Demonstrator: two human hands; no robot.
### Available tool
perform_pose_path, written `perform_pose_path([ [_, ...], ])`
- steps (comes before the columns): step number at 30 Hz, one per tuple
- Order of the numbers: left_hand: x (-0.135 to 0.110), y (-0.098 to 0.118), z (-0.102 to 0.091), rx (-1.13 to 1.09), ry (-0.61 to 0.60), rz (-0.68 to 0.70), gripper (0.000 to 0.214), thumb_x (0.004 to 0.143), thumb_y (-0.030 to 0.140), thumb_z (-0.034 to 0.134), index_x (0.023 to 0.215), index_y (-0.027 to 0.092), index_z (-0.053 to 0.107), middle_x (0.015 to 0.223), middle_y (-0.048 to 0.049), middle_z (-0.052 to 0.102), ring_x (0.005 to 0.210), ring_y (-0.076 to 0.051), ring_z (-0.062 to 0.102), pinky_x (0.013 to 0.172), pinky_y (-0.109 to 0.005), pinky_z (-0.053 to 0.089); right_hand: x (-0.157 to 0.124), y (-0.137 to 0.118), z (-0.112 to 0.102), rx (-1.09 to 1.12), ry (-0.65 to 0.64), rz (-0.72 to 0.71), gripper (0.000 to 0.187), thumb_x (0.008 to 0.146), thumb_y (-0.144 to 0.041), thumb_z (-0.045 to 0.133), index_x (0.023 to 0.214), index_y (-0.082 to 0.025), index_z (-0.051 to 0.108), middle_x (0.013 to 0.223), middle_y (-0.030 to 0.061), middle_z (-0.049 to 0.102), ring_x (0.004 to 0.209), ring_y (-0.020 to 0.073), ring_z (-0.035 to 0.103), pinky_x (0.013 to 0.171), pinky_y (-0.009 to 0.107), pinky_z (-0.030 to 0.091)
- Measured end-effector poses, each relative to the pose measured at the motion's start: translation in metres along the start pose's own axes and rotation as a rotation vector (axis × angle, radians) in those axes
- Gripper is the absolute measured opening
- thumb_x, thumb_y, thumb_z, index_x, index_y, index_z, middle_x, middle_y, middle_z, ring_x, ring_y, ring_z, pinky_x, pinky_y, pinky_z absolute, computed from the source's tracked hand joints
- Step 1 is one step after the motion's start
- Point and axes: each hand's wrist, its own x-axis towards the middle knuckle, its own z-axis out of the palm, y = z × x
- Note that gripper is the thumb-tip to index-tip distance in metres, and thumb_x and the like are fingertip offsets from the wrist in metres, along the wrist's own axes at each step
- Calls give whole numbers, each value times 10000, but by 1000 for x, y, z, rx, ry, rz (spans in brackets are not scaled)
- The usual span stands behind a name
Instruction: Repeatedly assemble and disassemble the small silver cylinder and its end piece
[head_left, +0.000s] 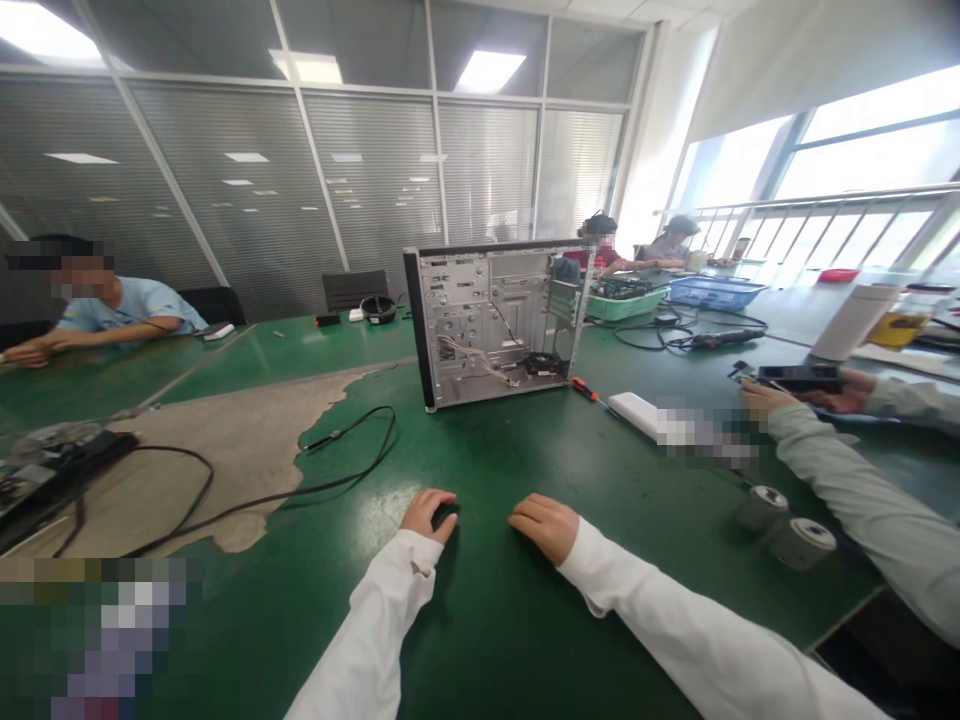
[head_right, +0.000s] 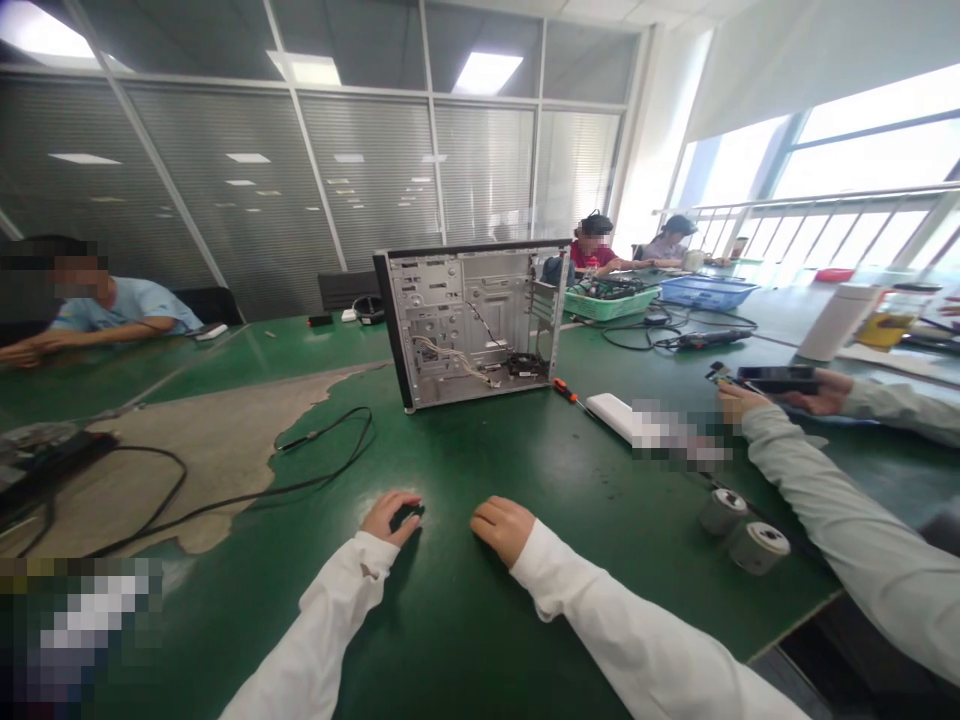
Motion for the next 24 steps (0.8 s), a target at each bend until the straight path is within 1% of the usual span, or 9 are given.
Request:
perform_pose_path([
  [3,0,0,0,-7,-9,4,222,649,252,484,843,177,563,821,-49,587,796,-173,524,744,-322,411,-56,32,-49,-156,83,147,266,792,-123,315,911,-185,545,866,53,575,810,115,508,723,222,414],
  [4,0,0,0,-8,-12,6,221,647,245,486,844,180,562,820,-46,589,798,-172,524,747,-322,410,-80,45,-66,-243,124,232,239,787,-156,345,922,-188,540,879,55,576,826,120,512,737,223,408],
  [6,0,0,1,-4,-14,5,221,643,234,489,846,186,562,818,-40,593,802,-171,524,752,-321,408,-128,72,-99,-481,223,506,209,768,-246,404,916,-192,541,901,63,574,823,147,523,725,246,404],
  [8,0,-1,1,4,-10,1,218,643,232,490,845,191,563,821,-39,593,803,-171,525,752,-320,409,-171,93,-127,-632,186,714,264,761,-334,380,930,-200,533,902,66,573,793,175,533,680,271,408],
  [10,1,-3,2,13,-5,5,217,650,244,488,845,191,565,835,-42,592,814,-175,526,753,-323,409,-200,104,-144,-709,94,834,309,763,-371,322,922,-201,525,897,72,570,739,186,541,622,280,412],
  [12,0,-4,3,19,-3,19,215,659,256,481,842,184,569,844,-49,591,823,-179,526,758,-326,409,-214,106,-149,-713,15,902,315,762,-374,286,897,-206,515,892,65,567,701,180,544,585,273,412],
  [15,0,-4,2,25,-3,26,219,660,261,477,837,175,575,849,-57,588,825,-181,526,762,-326,409,-215,103,-141,-630,-42,953,297,758,-375,272,865,-216,499,870,46,566,694,168,546,574,259,413],
  [19,0,-2,1,32,-12,9,211,651,247,481,832,191,573,844,-45,589,822,-176,528,765,-323,408,-217,109,-129,-563,-35,944,284,735,-382,292,853,-228,500,866,58,571,676,179,544,575,271,412],
  [24,0,-2,1,28,-8,12,207,652,243,476,824,184,574,832,-53,587,814,-181,525,766,-331,403,-238,121,-134,-615,1,921,265,689,-396,344,841,-266,518,889,82,577,639,188,537,520,290,379],
])
